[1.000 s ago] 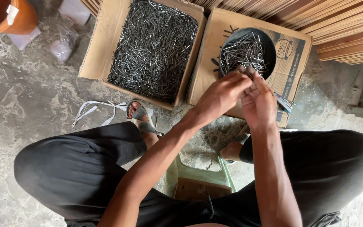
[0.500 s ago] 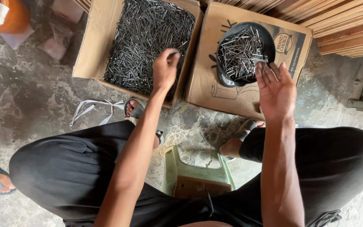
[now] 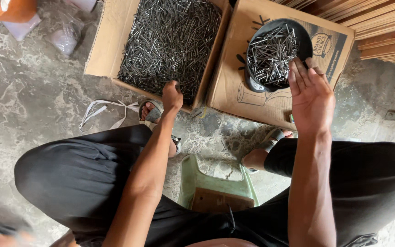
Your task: The person sits on a small stool and transfers nails from a cardboard box into a black bowl placed on another box. They repeatedly pick up handfuls of nails from the box and drop them into the bowl.
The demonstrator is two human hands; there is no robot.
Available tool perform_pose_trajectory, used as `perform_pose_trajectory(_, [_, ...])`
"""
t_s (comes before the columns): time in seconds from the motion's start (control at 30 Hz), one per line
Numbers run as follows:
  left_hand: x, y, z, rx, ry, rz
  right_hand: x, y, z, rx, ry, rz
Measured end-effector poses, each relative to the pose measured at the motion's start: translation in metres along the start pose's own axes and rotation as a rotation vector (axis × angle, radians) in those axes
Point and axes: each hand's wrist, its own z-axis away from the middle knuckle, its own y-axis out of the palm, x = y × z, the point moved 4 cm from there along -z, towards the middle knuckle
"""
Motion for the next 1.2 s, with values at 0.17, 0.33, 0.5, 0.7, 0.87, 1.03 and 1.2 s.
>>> perform_pose_trajectory(0.17, [0.000, 0.013, 0.000, 0.051, 0.057, -0.092, 0.000, 0.010, 0.003, -0.045, 0.018, -0.005])
perform_pose_trajectory(0.33, [0.001, 0.022, -0.008, 0.064, 0.074, -0.154, -0.002, 0.017, 0.003, -0.076, 0.032, 0.043])
perform_pose_trajectory(0.5, [-0.035, 0.000, -0.013, -0.182, 0.265, -0.096, -0.005, 0.019, -0.002, -0.068, 0.038, 0.106])
perform_pose_trajectory(0.7, [-0.033, 0.013, -0.035, -0.314, 0.358, -0.239, -0.004, 0.015, -0.009, -0.091, 0.038, 0.090])
perform_pose_trajectory(0.87, [-0.020, 0.033, -0.048, -0.336, 0.385, -0.219, -0.003, 0.009, -0.015, -0.089, 0.035, 0.119])
perform_pose_trajectory(1.03, [-0.025, 0.033, -0.053, -0.369, 0.464, -0.196, -0.006, 0.006, -0.020, -0.069, 0.040, 0.135])
perform_pose_trajectory(1.2, [-0.034, 0.032, -0.056, -0.368, 0.397, -0.401, -0.005, 0.006, -0.020, -0.061, 0.048, 0.136])
